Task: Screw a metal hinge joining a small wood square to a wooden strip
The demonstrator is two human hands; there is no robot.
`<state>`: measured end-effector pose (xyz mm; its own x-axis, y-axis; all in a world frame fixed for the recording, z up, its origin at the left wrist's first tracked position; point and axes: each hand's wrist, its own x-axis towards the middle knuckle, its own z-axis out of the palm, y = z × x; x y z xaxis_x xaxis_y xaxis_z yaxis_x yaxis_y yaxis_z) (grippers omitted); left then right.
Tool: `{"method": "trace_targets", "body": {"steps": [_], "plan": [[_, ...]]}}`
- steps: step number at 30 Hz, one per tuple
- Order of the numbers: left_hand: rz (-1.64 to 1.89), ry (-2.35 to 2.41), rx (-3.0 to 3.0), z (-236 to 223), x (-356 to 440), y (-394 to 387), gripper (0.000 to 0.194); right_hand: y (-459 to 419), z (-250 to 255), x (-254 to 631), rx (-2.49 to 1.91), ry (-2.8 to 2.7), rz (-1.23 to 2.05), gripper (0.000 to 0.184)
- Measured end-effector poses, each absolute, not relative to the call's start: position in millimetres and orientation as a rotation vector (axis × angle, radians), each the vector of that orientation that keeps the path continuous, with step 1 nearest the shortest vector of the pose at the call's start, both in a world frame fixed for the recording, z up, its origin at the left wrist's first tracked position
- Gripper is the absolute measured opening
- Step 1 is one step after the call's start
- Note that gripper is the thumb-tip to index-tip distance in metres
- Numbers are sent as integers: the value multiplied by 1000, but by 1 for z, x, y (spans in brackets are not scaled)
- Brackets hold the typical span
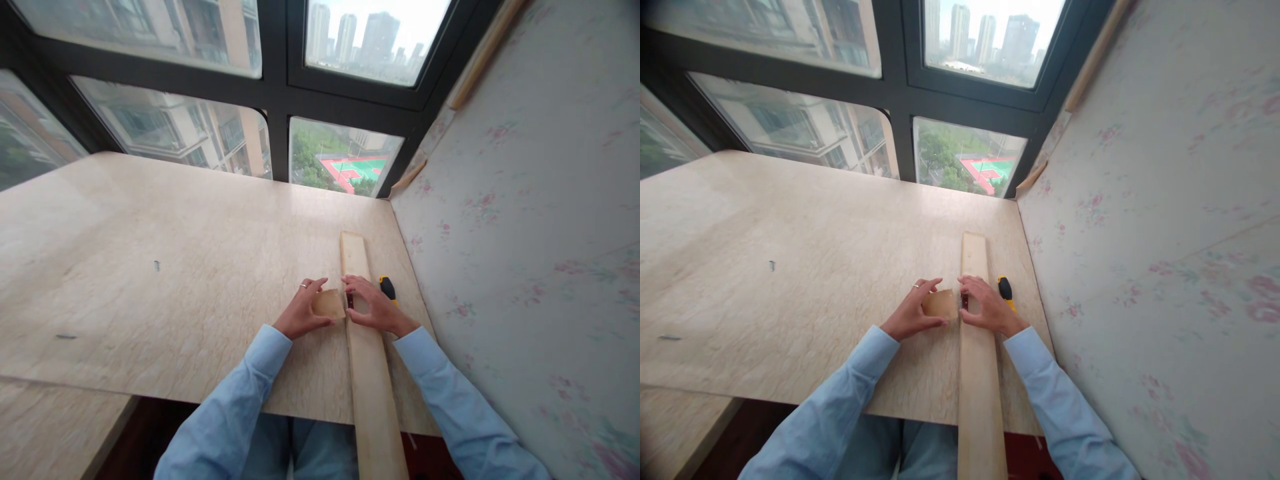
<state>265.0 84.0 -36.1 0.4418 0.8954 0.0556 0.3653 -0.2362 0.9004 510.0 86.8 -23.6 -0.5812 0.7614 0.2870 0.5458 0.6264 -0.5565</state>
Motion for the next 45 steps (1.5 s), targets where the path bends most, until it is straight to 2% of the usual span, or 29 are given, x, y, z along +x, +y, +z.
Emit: {"method": "trace_targets", "body": {"steps": [2,6,11,15,22,33,40,45], "plan": [[708,1082,1742,-38,267,88,93,87,-25,510,-1022,-2343,564,34],[670,1055,1595,-42,270,93,71,86,-27,511,-1029,-2335,554,36],[750,1010,1098,-41,272,93,69,87,-28,511,-1016,-2321,563,35],[865,1071,871,-34,278,89,46,87,-28,511,-1034,-2320,584,34],[965,1185,726,-29,297,85,24,86,-30,510,-1036,-2313,576,34],[916,1187,479,-19,309,84,27,85,-28,511,-1029,-2317,570,35],[886,1025,412,-18,309,82,8,84,-30,512,-1009,-2350,531,37],[875,931,407,-21,309,80,17,82,-33,512,-1021,-2338,533,38]]}}
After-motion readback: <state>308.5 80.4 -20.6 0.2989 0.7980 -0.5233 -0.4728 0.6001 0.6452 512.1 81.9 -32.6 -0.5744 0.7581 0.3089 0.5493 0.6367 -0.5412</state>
